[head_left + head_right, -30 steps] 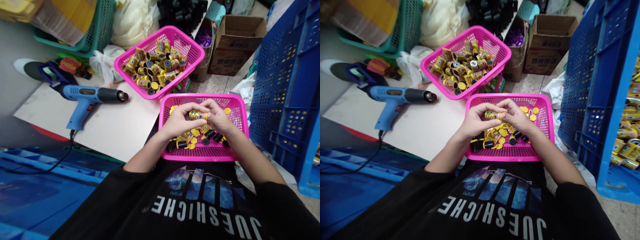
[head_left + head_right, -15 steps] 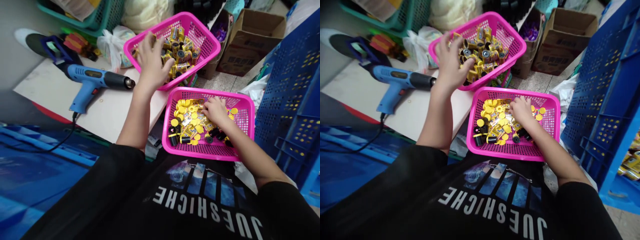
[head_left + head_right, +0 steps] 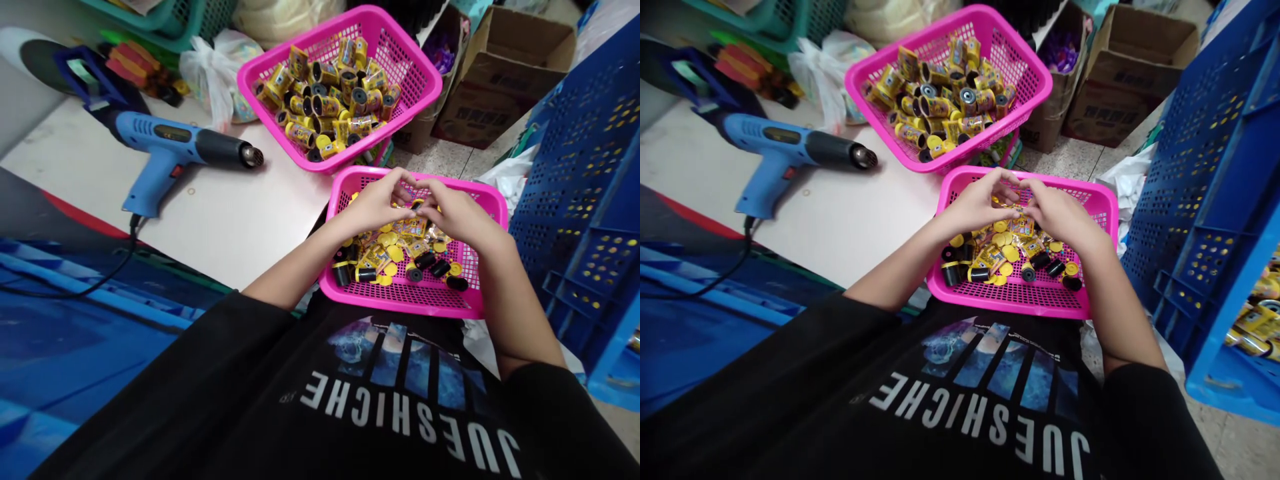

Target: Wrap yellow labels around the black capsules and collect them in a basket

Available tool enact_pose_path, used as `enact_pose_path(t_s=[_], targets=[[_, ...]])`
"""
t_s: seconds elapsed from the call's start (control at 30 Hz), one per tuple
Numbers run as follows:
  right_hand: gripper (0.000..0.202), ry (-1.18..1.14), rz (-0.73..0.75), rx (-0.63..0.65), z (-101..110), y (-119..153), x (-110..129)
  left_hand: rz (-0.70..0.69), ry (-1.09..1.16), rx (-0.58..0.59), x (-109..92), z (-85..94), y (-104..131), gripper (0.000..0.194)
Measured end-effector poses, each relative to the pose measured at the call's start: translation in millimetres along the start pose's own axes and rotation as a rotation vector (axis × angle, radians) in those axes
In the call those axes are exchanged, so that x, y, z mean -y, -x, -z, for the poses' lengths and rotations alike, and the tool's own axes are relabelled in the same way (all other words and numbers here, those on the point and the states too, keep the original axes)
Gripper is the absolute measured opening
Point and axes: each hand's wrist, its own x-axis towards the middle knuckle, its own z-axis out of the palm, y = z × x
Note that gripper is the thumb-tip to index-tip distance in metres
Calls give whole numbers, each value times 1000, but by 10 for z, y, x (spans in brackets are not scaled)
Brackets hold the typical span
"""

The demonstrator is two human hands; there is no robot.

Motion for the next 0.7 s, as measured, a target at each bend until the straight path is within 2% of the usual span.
enact_pose_path(t_s=[0.2,0.27,0.33,0.37,0.4,0.47,0.53,0.57,0.63,0.7], targets=[[31,-212,29,-200,11,42,-5,55,160,-16,-135,-96,-3,55],[29,-274,26,-297,-7,39,11,67,149,-105,-135,-97,-4,49],[29,-299,-13,-407,-90,38,46,70,117,-258,-125,-55,-1,41],[29,-289,-36,-420,-172,43,80,72,111,-339,-121,-21,4,37],[29,-271,-39,-369,-283,55,129,73,116,-410,-120,17,13,33],[24,-217,49,-95,-581,107,278,66,144,-489,-130,85,41,25],[18,-128,209,230,-909,181,470,45,154,-488,-154,121,83,21],[23,-67,264,322,-1048,215,565,35,147,-473,-167,125,107,21],[32,45,323,390,-1207,260,707,23,137,-451,-183,118,159,26],[36,85,320,407,-1165,277,744,22,159,-448,-177,113,209,30]])
